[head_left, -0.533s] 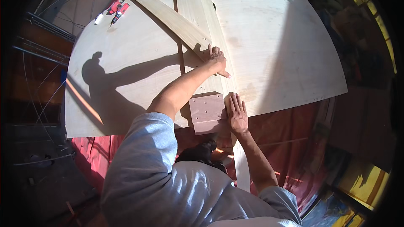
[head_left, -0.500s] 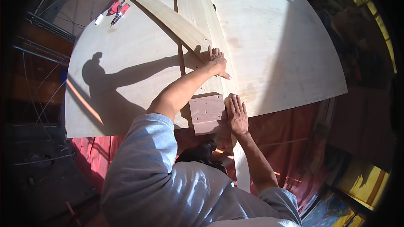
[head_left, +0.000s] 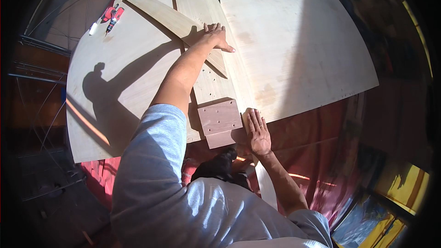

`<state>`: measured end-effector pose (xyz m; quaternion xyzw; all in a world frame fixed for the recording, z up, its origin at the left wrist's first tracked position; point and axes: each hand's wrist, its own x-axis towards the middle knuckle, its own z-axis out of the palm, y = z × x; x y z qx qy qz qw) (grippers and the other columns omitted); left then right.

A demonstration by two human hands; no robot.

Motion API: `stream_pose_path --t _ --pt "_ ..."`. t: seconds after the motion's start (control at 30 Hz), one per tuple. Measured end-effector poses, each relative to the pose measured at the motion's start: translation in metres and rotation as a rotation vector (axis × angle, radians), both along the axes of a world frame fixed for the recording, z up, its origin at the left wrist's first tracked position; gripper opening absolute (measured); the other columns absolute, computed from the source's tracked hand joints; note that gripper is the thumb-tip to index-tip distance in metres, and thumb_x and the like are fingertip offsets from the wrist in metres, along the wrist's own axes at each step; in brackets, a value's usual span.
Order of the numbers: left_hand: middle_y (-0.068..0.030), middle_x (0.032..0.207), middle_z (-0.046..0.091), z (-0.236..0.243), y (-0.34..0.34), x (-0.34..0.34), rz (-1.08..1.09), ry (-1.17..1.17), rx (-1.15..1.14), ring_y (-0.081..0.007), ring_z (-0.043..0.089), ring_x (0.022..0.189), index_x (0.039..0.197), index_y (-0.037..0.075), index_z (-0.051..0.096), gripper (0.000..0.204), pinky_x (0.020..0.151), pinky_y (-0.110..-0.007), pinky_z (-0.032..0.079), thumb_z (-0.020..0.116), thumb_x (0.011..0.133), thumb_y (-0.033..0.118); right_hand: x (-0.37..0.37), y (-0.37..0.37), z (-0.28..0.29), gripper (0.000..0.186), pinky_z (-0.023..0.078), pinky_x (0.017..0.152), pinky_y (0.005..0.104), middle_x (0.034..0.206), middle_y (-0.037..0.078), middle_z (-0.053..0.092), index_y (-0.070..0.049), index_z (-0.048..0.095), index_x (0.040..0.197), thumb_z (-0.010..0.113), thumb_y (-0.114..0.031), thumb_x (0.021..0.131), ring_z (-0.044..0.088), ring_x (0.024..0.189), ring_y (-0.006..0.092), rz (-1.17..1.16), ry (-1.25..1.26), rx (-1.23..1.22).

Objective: The person fastens wooden boards to a plywood table using a power drill, connects a power plug into an extension socket, and then positions and holds a wooden board on the table by hand.

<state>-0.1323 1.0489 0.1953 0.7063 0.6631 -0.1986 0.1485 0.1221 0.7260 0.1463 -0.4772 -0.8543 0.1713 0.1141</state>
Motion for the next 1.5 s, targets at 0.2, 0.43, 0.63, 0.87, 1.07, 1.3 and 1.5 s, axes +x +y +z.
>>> stream_pose_path --t 0.2,0.43,0.63,0.87,1.07,1.3,1.5 --pt "-0.0219 0.155 0.009 -0.007 0.000 -0.003 -0.079 -0.011 -0.037 -0.0317 0.004 0.145 0.148 -0.003 0.011 0.127 0.115 -0.056 0.002 0.068 0.063 0.071 0.001 0.001 0.006 0.058 0.022 0.115 0.0443 0.153 0.017 0.025 0.003 0.033 0.142 0.041 -0.013 0.086 0.021 0.143 0.0316 -0.011 0.041 -0.048" --pt "-0.0249 0.153 0.012 -0.006 -0.001 0.000 -0.122 0.036 -0.047 -0.0343 0.007 0.144 0.146 -0.006 0.015 0.127 0.115 -0.056 0.003 0.067 0.062 0.074 0.002 0.000 0.009 0.057 0.024 0.114 0.0450 0.151 0.019 0.028 0.004 0.034 0.141 0.041 -0.013 0.087 0.024 0.142 0.0337 -0.007 0.061 -0.051" --pt "-0.0278 0.152 0.013 -0.004 -0.014 0.006 -0.143 0.046 -0.034 -0.0369 0.009 0.144 0.145 -0.008 0.016 0.127 0.115 -0.056 0.002 0.065 0.063 0.076 0.008 -0.012 0.011 0.057 0.026 0.113 0.0454 0.149 0.021 0.032 0.005 0.036 0.139 0.046 -0.014 0.086 0.028 0.140 0.0352 0.012 0.071 -0.008" --pt "-0.0283 0.151 0.016 0.000 -0.031 0.022 -0.168 0.091 -0.050 -0.0380 0.011 0.143 0.145 -0.008 0.017 0.126 0.114 -0.058 0.001 0.065 0.063 0.076 0.021 -0.033 0.007 0.063 0.026 0.112 0.0481 0.150 0.021 0.028 0.002 0.032 0.142 0.049 -0.019 0.085 0.026 0.141 0.0361 0.018 0.014 -0.005" --pt "-0.0276 0.152 0.015 -0.003 -0.042 0.029 -0.149 0.098 -0.067 -0.0396 0.006 0.144 0.143 -0.010 0.020 0.131 0.110 -0.065 -0.005 0.066 0.059 0.078 0.026 -0.048 0.017 0.059 0.027 0.112 0.0461 0.148 0.019 0.033 0.002 0.037 0.140 0.048 -0.012 0.084 0.029 0.140 0.0339 -0.013 0.048 -0.033" --pt "-0.0292 0.151 0.016 -0.005 -0.055 0.032 -0.161 0.065 -0.056 -0.0401 0.007 0.143 0.143 -0.011 0.021 0.130 0.109 -0.067 -0.006 0.065 0.060 0.078 0.033 -0.062 0.010 0.062 0.023 0.113 0.0477 0.150 0.018 0.030 0.000 0.034 0.142 0.047 -0.014 0.083 0.025 0.141 0.0330 -0.005 0.052 -0.041" --pt "-0.0299 0.150 0.016 -0.001 -0.061 0.032 -0.170 0.091 -0.062 -0.0397 0.010 0.143 0.144 -0.010 0.018 0.125 0.111 -0.063 -0.002 0.064 0.064 0.075 0.032 -0.055 0.006 0.064 0.013 0.116 0.0502 0.153 0.015 0.026 -0.002 0.031 0.144 0.048 -0.018 0.084 0.019 0.144 0.0295 0.024 -0.025 -0.053"
